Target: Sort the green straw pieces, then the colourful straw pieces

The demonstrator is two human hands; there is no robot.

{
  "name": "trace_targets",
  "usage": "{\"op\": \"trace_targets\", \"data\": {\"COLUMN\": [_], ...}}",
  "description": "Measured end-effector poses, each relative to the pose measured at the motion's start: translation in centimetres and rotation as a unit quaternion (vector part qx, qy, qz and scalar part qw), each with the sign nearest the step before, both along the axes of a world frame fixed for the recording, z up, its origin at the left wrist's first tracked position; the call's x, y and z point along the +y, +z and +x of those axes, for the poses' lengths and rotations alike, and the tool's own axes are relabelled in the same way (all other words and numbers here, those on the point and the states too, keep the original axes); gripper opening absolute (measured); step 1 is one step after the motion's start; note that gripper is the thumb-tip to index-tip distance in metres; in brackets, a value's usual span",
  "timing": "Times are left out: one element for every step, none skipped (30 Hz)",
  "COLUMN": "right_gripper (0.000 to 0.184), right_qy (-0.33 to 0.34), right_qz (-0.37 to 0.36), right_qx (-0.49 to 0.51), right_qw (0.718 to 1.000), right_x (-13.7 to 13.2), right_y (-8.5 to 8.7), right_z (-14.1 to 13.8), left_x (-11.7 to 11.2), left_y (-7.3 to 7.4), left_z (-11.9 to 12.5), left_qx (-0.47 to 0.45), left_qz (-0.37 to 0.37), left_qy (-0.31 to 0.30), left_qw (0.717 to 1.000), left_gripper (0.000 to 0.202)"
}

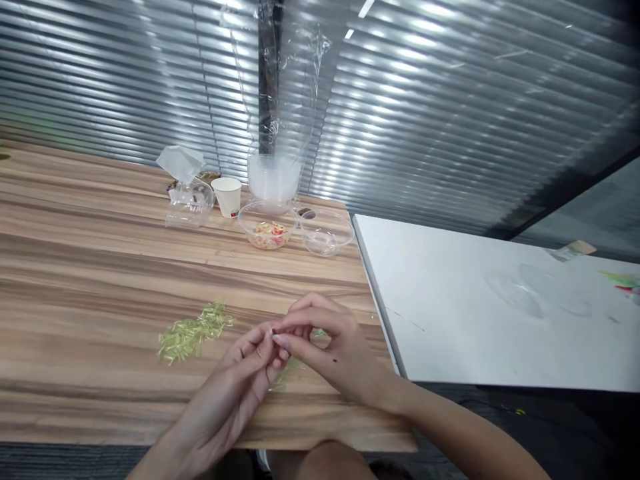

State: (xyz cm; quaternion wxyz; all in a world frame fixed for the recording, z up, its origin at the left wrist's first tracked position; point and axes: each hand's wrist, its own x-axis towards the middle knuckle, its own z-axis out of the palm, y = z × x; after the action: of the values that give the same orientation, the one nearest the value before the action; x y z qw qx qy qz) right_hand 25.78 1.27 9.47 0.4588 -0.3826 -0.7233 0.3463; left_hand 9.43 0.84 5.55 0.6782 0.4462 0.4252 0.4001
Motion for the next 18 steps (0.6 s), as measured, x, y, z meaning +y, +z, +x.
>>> {"op": "trace_targets", "data": {"right_gripper": [0.009,0.008,0.008,0.008,0.008,0.008,0.008,0.008,0.007,0.007,0.008,0.008,0.009,0.01,0.011,0.011,0.011,0.011], "right_qy": [-0.003,-0.004,-0.003,-0.004,-0.01,-0.021,-0.035,-0.05,-0.062,-0.068,-0.071,-0.073,-0.075,-0.078,-0.077,-0.078,-0.073,-0.061], "right_qz": [0.001,0.002,0.005,0.011,0.022,0.037,0.053,0.067,0.076,0.076,0.07,0.056,0.045,0.043,0.043,0.048,0.063,0.087], "right_qx": [-0.001,-0.001,-0.001,-0.002,-0.003,-0.005,-0.008,-0.014,-0.021,-0.033,-0.046,-0.062,-0.075,-0.086,-0.1,-0.117,-0.136,-0.149], "right_qw": [1.0,1.0,1.0,1.0,1.0,0.999,0.998,0.996,0.995,0.994,0.994,0.994,0.993,0.992,0.991,0.989,0.986,0.983], "right_x": [0.1,0.2,0.3,0.4,0.5,0.7,0.8,0.9,1.0,1.1,1.0,0.9,0.8,0.6,0.3,0.1,-0.2,-0.5], "right_y": [0.3,0.7,1.0,1.3,1.5,1.6,1.5,1.4,1.0,0.5,-0.1,-0.9,-1.8,-2.7,-3.6,-4.5,-5.3,-5.9], "right_z": [0.0,0.0,0.1,0.2,0.3,0.5,0.8,1.1,1.5,1.9,2.3,2.8,3.2,3.6,4.0,4.3,4.6,4.8], "left_x": [0.0,0.0,0.0,0.0,0.1,0.2,0.3,0.5,0.8,1.1,1.4,1.9,2.3,2.7,3.2,3.5,3.9,4.1], "left_y": [0.0,0.0,0.1,0.3,0.5,0.7,1.0,1.2,1.3,1.3,1.1,0.7,0.2,-0.5,-1.2,-1.9,-2.6,-3.0], "left_z": [0.2,0.3,0.5,0.6,0.6,0.6,0.4,0.0,-0.5,-1.3,-2.2,-3.3,-4.6,-6.0,-7.3,-8.6,-9.7,-10.6], "left_qx": [-0.036,-0.069,-0.096,-0.112,-0.124,-0.132,-0.136,-0.131,-0.117,-0.09,-0.047,0.008,0.081,0.17,0.265,0.362,0.386,0.409], "left_qz": [-0.036,-0.071,-0.098,-0.115,-0.123,-0.125,-0.119,-0.106,-0.083,-0.049,-0.006,0.057,0.127,0.212,0.311,0.392,0.414,0.421], "left_qy": [0.007,0.014,0.018,0.017,0.014,0.01,0.008,0.007,0.012,0.019,0.027,0.037,0.028,0.022,0.026,0.008,-0.001,-0.032], "left_qw": [0.999,0.995,0.99,0.987,0.985,0.983,0.984,0.986,0.99,0.995,0.999,0.998,0.988,0.962,0.912,0.846,0.825,0.809], "left_gripper": [0.033,0.032,0.03,0.028,0.027,0.026,0.027,0.029,0.032,0.036,0.038,0.037,0.038,0.041,0.045,0.05,0.053,0.058]}}
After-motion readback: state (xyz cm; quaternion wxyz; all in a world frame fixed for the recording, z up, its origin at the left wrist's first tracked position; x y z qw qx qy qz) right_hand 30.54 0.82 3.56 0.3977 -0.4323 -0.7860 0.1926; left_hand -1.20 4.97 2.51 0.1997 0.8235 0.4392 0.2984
